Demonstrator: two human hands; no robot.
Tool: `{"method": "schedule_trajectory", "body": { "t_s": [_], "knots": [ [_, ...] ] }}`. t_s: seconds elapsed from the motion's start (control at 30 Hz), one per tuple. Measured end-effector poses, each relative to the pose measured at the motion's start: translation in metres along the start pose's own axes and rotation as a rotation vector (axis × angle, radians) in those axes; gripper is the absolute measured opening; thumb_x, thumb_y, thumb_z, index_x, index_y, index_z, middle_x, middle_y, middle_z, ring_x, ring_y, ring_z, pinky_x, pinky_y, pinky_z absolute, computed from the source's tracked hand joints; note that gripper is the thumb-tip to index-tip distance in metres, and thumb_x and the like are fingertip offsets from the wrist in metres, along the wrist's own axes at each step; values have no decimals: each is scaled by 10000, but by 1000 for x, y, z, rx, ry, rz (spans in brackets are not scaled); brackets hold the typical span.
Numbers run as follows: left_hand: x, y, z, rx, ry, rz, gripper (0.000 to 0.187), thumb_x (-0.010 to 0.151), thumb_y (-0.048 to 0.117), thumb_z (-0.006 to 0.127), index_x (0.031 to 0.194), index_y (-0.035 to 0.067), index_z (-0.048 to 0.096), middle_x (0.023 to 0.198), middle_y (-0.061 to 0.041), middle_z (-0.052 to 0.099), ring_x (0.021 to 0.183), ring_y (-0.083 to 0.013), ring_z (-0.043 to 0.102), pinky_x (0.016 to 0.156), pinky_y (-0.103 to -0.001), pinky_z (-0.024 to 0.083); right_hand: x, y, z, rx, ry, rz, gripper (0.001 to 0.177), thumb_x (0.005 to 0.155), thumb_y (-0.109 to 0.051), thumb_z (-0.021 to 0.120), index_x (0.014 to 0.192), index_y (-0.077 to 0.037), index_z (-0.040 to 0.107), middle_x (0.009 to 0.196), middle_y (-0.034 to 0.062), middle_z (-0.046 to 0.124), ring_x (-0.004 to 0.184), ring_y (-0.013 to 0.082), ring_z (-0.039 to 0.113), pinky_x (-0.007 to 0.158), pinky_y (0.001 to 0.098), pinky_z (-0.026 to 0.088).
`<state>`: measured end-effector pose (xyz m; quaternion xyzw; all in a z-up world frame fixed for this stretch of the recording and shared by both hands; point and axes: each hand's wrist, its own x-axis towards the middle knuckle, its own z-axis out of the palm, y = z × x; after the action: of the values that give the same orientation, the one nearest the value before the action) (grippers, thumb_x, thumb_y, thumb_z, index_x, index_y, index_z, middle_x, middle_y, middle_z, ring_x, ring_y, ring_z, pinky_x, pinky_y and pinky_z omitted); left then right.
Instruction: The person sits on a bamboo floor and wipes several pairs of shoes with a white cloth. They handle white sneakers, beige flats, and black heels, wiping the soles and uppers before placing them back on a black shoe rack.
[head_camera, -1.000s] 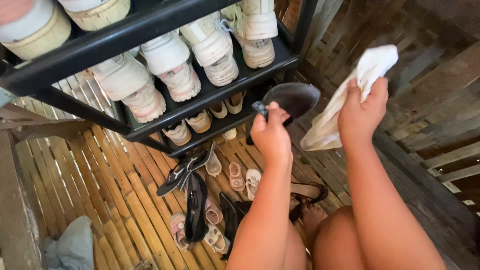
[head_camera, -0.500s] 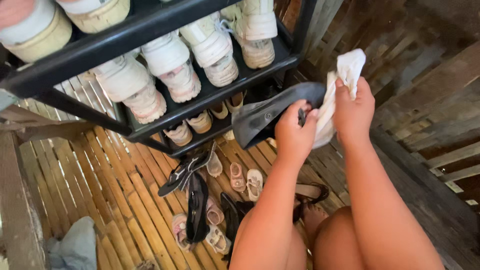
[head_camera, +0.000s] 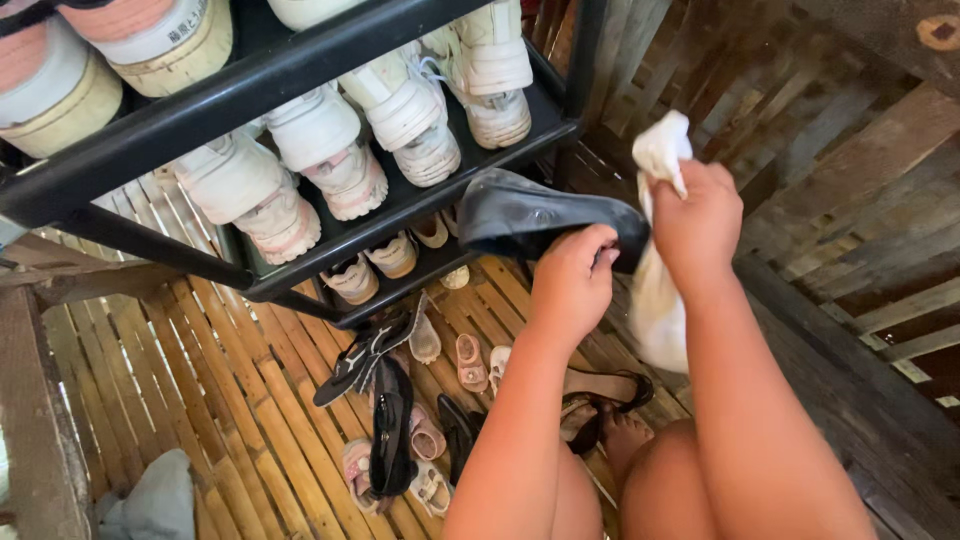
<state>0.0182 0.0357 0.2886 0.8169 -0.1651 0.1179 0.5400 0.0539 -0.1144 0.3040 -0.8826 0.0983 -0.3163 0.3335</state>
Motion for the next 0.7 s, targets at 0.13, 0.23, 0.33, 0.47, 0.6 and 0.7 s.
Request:
{"method": "schedule_trajectory", "body": {
  "t_s": [0.13,0.23,0.33,0.47,0.6,0.7],
  "knots": [
    [-1,4,13,-158,12,-105,293,825,-11,652,1111,43,684,1031,-180,718,952,-323,689,847,-373,550,-24,9,19,105,124,-228,233,889,-141,805,1069,-65,676,1032,158,642,972,370,663,851,461,546],
    [-1,-2,12,-329,53,-239,151,905,49,671,1056,50,678,960,-82,730,879,-190,699,830,-308,552,-18,21,17,24,178,-182,237,935,-101,779,1145,-58,676,1096,179,625,1013,398,635,870,476,530],
    [5,-19,4,-402,269,-309,142,894,76,746,1003,30,667,912,-31,694,858,-140,630,818,-291,524,-7,29,4,5,149,35,198,1006,-109,755,1193,-80,697,1131,172,625,1031,381,627,871,468,511],
    [11,-45,8,-728,471,-661,152,952,102,733,986,5,622,856,-21,629,780,-140,559,730,-313,471,-24,12,9,217,225,-122,362,972,-57,712,1259,49,518,1196,255,555,1124,448,551,964,509,447],
    [12,-69,16,-1181,601,-834,95,919,103,640,996,56,670,864,-4,683,773,-134,621,718,-300,498,-38,-9,26,242,-298,-209,358,832,-79,741,1163,-33,610,1114,226,592,1097,444,583,914,471,484],
    [14,-83,18,-1192,665,-771,90,982,117,678,991,45,624,859,-44,625,745,-175,567,689,-344,477,-27,-9,31,230,-48,-94,294,953,-60,677,1231,-29,586,1188,200,625,1134,423,600,952,456,492]
  ]
}}
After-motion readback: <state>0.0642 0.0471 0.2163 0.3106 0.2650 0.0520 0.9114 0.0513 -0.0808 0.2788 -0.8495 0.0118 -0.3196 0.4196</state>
